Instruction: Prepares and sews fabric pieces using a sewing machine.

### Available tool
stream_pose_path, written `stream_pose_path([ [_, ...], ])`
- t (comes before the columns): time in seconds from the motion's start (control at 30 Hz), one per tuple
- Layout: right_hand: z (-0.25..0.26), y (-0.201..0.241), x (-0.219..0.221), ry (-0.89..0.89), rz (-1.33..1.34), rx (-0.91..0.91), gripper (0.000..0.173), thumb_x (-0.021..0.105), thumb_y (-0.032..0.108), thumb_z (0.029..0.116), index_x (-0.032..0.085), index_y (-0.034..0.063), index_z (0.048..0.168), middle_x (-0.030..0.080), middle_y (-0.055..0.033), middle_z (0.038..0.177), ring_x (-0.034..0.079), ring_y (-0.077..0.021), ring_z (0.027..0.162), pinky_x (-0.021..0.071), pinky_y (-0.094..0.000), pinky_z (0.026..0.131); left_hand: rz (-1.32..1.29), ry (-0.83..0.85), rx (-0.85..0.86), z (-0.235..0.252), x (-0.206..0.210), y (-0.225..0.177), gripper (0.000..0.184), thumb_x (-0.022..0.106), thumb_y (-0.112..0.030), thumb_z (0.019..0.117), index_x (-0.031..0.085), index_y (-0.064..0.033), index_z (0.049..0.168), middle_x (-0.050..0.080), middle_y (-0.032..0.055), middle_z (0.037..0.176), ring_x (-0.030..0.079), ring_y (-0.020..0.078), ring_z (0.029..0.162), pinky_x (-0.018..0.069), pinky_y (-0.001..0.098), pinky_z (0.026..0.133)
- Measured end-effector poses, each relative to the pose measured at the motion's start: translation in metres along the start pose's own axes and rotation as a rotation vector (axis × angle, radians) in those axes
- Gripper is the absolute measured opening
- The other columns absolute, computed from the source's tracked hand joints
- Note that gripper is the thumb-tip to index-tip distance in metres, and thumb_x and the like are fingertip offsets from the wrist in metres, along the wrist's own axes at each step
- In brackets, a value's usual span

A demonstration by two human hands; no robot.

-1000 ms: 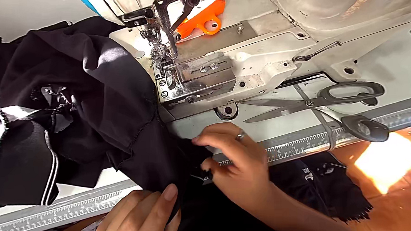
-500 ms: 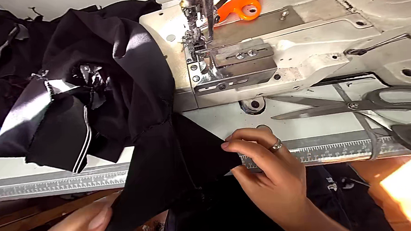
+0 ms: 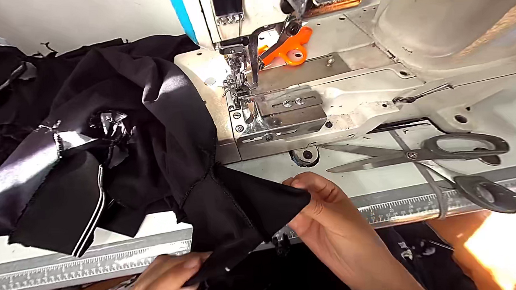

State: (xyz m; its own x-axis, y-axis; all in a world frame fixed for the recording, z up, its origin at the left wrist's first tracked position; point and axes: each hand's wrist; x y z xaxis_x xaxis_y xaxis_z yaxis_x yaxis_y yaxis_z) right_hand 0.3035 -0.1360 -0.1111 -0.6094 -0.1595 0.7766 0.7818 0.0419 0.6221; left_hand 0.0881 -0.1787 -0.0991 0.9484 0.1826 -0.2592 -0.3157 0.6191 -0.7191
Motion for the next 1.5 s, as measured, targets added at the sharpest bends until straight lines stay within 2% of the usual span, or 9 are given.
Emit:
stream_pose_path([
  [0.2, 0.011, 0.009, -0.019, 0.058, -0.518, -0.223, 0.018, 0.065, 0.030, 0.0994, 0.078, 0.0173, 0.100, 0.074, 0.0074, 0.089, 0.068, 0.0021, 0.086, 0.0569, -0.0177, 0.081, -0.262, 0.002, -0.191, 0.015, -0.008, 0.000, 0.028, 0.053, -0.025, 0.1074, 0.075, -0.0278, 0.124, 0.074, -0.0208, 0.117, 0.066, -0.0084, 0.106, 0.0520, 0.0115, 0.095],
  [0.37, 0.017, 0.009, -0.021, 0.145, -0.632, -0.325, 0.020, 0.059, 0.024, 0.1042, 0.075, 0.0134, 0.107, 0.073, 0.0093, 0.098, 0.065, 0.0060, 0.091, 0.0533, -0.0132, 0.084, -0.448, 0.072, -0.214, 0.029, -0.015, 0.004, 0.029, 0.054, -0.024, 0.1066, 0.073, -0.0244, 0.128, 0.075, -0.0159, 0.113, 0.067, -0.0067, 0.101, 0.0528, 0.0126, 0.091],
  [0.6, 0.017, 0.002, -0.018, 0.160, -0.767, -0.374, 0.018, 0.055, 0.018, 0.1050, 0.069, 0.0083, 0.111, 0.070, 0.0090, 0.093, 0.061, 0.0084, 0.086, 0.0511, -0.0109, 0.080, -0.308, 0.046, -0.269, 0.026, -0.009, 0.006, 0.024, 0.059, -0.021, 0.1041, 0.076, -0.0268, 0.121, 0.076, -0.0184, 0.109, 0.068, -0.0078, 0.095, 0.0547, 0.0110, 0.085],
  [0.73, 0.018, -0.005, -0.017, 0.269, -0.952, -0.477, 0.027, 0.064, 0.028, 0.1017, 0.069, 0.0062, 0.117, 0.071, -0.0026, 0.100, 0.064, 0.0009, 0.092, 0.0529, -0.0157, 0.084, -0.243, 0.008, -0.179, 0.027, 0.005, 0.005, 0.025, 0.056, -0.019, 0.1055, 0.077, -0.0254, 0.118, 0.074, -0.0199, 0.112, 0.066, -0.0076, 0.102, 0.0524, 0.0115, 0.091],
  [0.83, 0.015, -0.007, -0.012, 0.259, -1.065, -0.518, 0.029, 0.071, 0.033, 0.0967, 0.071, 0.0141, 0.119, 0.070, -0.0008, 0.097, 0.061, -0.0043, 0.092, 0.0464, -0.0222, 0.084, -0.152, 0.015, -0.087, 0.024, 0.010, 0.004, 0.024, 0.057, -0.018, 0.1057, 0.075, -0.0234, 0.119, 0.072, -0.0195, 0.115, 0.064, -0.0066, 0.107, 0.0512, 0.0121, 0.094],
  [1.03, 0.014, -0.015, 0.001, 0.229, -1.070, -0.606, 0.016, 0.074, 0.021, 0.0926, 0.075, 0.0126, 0.105, 0.066, 0.0002, 0.082, 0.057, -0.0032, 0.079, 0.0404, -0.0211, 0.083, -0.045, 0.088, -0.002, 0.023, 0.017, -0.005, 0.021, 0.057, -0.020, 0.1057, 0.071, -0.0176, 0.121, 0.067, -0.0174, 0.114, 0.058, -0.0103, 0.110, 0.0459, 0.0092, 0.095],
  [1.23, 0.012, -0.017, 0.002, 0.195, -1.008, -0.655, 0.011, 0.070, 0.018, 0.0956, 0.072, 0.0105, 0.103, 0.065, 0.0003, 0.084, 0.058, -0.0015, 0.082, 0.0436, -0.0174, 0.084, 0.319, 0.018, 0.155, 0.022, 0.023, -0.002, 0.012, 0.065, -0.015, 0.0990, 0.068, -0.0104, 0.110, 0.057, 0.0015, 0.087, 0.055, 0.0032, 0.083, 0.0429, 0.0136, 0.080],
  [1.37, 0.006, -0.021, 0.005, 0.161, -1.048, -0.708, 0.011, 0.070, 0.016, 0.0945, 0.070, 0.0113, 0.105, 0.066, 0.0017, 0.083, 0.058, -0.0019, 0.082, 0.0434, -0.0192, 0.087, 0.426, -0.023, 0.279, 0.018, 0.025, 0.002, 0.008, 0.064, -0.017, 0.0995, 0.069, -0.0111, 0.100, 0.053, 0.0013, 0.077, 0.051, 0.0077, 0.072, 0.0413, 0.0174, 0.072],
  [1.5, 0.002, -0.022, 0.007, 0.144, -1.104, -0.745, 0.012, 0.069, 0.014, 0.0938, 0.070, 0.0131, 0.106, 0.066, 0.0018, 0.085, 0.059, -0.0026, 0.082, 0.0418, -0.0236, 0.092, 0.446, -0.056, 0.313, 0.015, 0.028, -0.001, 0.008, 0.063, -0.018, 0.1005, 0.068, -0.0121, 0.100, 0.051, 0.0005, 0.078, 0.050, 0.0078, 0.074, 0.0395, 0.0182, 0.073],
])
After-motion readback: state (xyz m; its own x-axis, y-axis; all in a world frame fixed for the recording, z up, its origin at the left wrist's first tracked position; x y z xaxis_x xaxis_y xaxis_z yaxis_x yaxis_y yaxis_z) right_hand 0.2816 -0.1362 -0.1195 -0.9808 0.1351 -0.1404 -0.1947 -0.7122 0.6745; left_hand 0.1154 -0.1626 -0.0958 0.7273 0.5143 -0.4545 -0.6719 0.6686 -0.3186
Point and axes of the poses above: each hand's wrist, its own z-axis towards the middle knuckle, its own x-axis out of the palm, y = z × x
